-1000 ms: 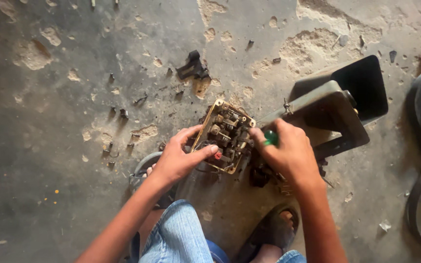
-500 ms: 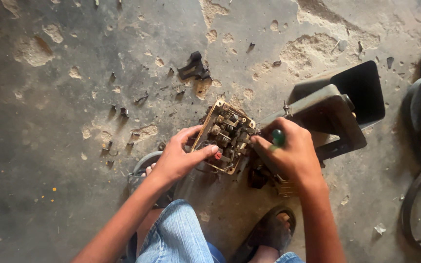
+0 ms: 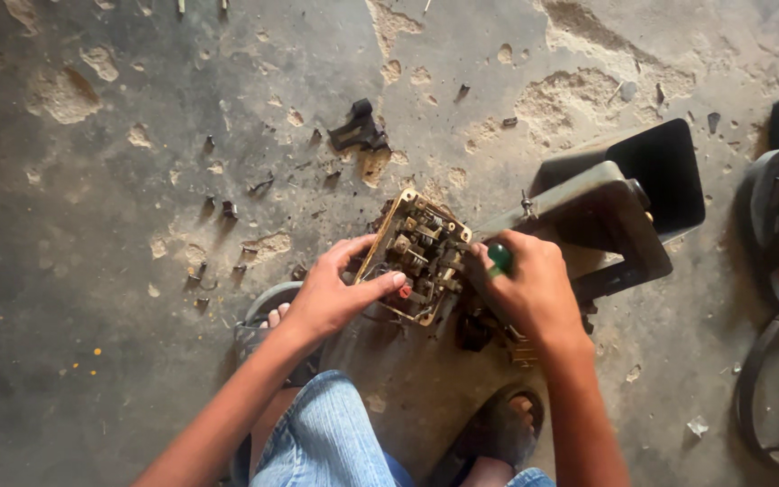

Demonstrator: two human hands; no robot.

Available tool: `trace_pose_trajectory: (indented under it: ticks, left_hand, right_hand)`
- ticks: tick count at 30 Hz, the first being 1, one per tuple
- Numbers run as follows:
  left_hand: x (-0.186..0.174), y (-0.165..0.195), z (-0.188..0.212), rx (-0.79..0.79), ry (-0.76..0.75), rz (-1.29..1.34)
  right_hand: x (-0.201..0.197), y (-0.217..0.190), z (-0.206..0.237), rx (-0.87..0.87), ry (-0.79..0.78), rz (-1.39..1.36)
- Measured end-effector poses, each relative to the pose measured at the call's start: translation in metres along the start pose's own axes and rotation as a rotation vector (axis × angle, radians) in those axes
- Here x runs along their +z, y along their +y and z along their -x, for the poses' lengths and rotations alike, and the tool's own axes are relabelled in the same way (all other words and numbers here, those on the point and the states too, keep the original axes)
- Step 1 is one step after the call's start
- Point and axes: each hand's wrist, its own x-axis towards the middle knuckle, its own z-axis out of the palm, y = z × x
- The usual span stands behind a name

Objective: The person uses a screwdriver to adjust components inside a small electronic device held in their left hand. They repeatedly probe and turn parts within the device's interior, then flip the device over to continue working on the opposite side.

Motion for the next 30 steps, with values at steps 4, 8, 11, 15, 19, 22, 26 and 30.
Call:
trace_pose_trajectory:
  ticks: [4,8,11,15,19,22,26,30]
  left_hand:
    - [-0.002,0.001,0.001,-0.012,-0.003,0.007]
    - [-0.003,0.004,0.001,-0.037,-0.012,0.080]
    - [-0.003,0.006,0.000,-0.033,-0.019,0.061]
    - [-0.001,0.007,0.000,-0.018,0.004,-0.016]
    - [-0.003,0.007,0.002,-0.032,-0.007,-0.002]
    - [-0.005,0.006,0.001,-0.029,-0.014,0.007]
    - [-0.003,0.002,-0.001,-0.012,-0.012,0.016]
    - [-0.001,-0.002,-0.001,0.005,0.018,-0.020]
  right_hand:
    - [0.002,-0.001,0.002,-0.317,0.142,0.069]
    - [0.001,0.000,0.002,-0.196,0.083,-0.029]
    - [0.003,-0.001,0.001,-0.055,0.075,0.008]
    - [0.010,0.000,0.001,-0.092,0.149,-0.001]
    - [0.015,0.004,0.002,-0.183,0.184,-0.065]
    - [0.014,0.004,0.005,-0.342,0.241,-0.013]
    - [0.009,0.000,0.010,-0.231,0.200,-0.092]
    - [0.012,-0.005,0.010,0.070,0.155,-0.010]
